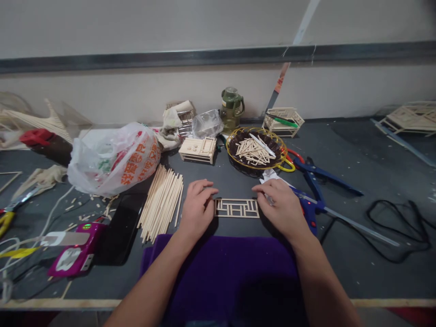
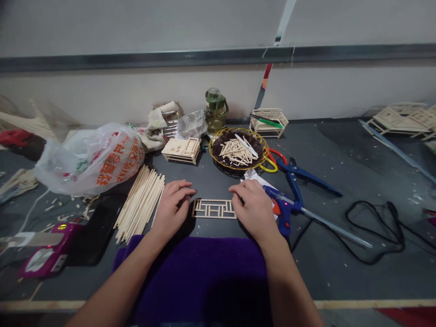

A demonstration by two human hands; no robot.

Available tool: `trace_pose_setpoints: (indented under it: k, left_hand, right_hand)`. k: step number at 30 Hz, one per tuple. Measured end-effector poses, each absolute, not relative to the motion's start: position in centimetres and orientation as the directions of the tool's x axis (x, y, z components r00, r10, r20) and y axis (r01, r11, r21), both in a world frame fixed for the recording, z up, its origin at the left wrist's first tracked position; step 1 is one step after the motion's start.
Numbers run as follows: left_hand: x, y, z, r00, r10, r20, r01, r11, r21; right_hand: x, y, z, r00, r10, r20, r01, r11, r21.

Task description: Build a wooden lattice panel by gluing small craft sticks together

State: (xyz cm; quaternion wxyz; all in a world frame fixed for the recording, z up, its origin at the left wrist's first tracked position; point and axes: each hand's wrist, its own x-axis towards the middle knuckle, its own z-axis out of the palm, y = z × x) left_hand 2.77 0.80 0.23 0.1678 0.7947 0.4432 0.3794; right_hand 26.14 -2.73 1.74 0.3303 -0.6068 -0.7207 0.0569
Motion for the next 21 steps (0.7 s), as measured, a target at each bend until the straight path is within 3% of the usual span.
trace_pose_setpoints:
  k: [9,14,21]
  left_hand:
    - [1.9,0.3,1.7,0.058,0.827,0.559,0.533,-0.499,0.683]
    - [1.6,-0.1,1.9,-0.091,0.838,0.538,0.441,-0.450,0.777]
    - [1.9,-0.5,2.3,-0.098,0.837,0.539,0.420,-0.456,0.785]
  right_hand:
    - [25.9,-3.0,2.0,0.142,0.798,0.586,0.794,0.262,-0.549]
    - [25.6,-3.2,2.3,0.275,0.742,0.611,0.753,0.230,-0.617]
    - [25.2,-3.4,3.1,0.329,0.684,0.650,0.758,0.219,-0.614]
